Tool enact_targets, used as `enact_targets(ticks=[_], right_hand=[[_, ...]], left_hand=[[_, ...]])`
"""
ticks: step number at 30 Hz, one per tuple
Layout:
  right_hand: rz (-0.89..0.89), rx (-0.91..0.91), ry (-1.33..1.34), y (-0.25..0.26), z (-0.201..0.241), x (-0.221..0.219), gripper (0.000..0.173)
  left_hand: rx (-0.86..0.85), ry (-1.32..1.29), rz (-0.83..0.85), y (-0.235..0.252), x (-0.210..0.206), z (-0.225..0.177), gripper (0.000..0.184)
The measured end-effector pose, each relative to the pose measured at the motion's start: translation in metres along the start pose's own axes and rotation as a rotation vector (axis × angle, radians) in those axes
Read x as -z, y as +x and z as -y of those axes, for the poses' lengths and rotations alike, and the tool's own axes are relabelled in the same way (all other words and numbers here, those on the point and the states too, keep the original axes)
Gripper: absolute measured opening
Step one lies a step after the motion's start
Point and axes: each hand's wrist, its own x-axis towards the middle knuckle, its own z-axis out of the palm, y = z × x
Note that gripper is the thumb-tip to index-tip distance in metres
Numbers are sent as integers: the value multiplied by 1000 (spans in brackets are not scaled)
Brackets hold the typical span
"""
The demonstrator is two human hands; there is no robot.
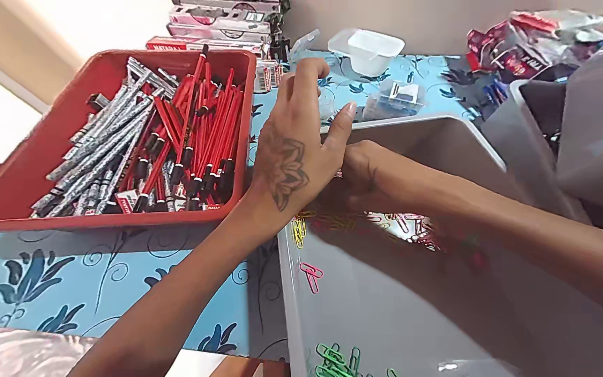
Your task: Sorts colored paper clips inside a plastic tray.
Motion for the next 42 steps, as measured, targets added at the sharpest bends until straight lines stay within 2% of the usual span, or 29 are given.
enact_targets(ticks=[3,5,7,9,17,22,28,37,42], right_hand=[[-36,-60,36,3,7,6,9],[-27,-86,37,4,7,4,4],[-14,-94,17,4,5,-2,9],[-6,-45,35,3,1,-7,14],[-36,160,46,-2,1,-11,10],[-40,130,4,-3,2,-7,6],[-29,8,-89,2,3,-10,7],[-64,44,-59,0,7,-16,3],[-39,-123,3,7,4,-19,5]], left_hand=[[3,2,-5,0,0,-1,44],[-7,-4,-16,0,-1,0,43],[-20,2,-20,0,-1,0,43],[-19,20,-7,0,0,-1,43],[-37,18,4,0,1,-2,41],[-53,35,-1,0,1,-2,41],[-57,56,15,0,0,-2,38],[-61,74,32,-1,2,-2,35],[-45,83,34,0,2,-4,32]])
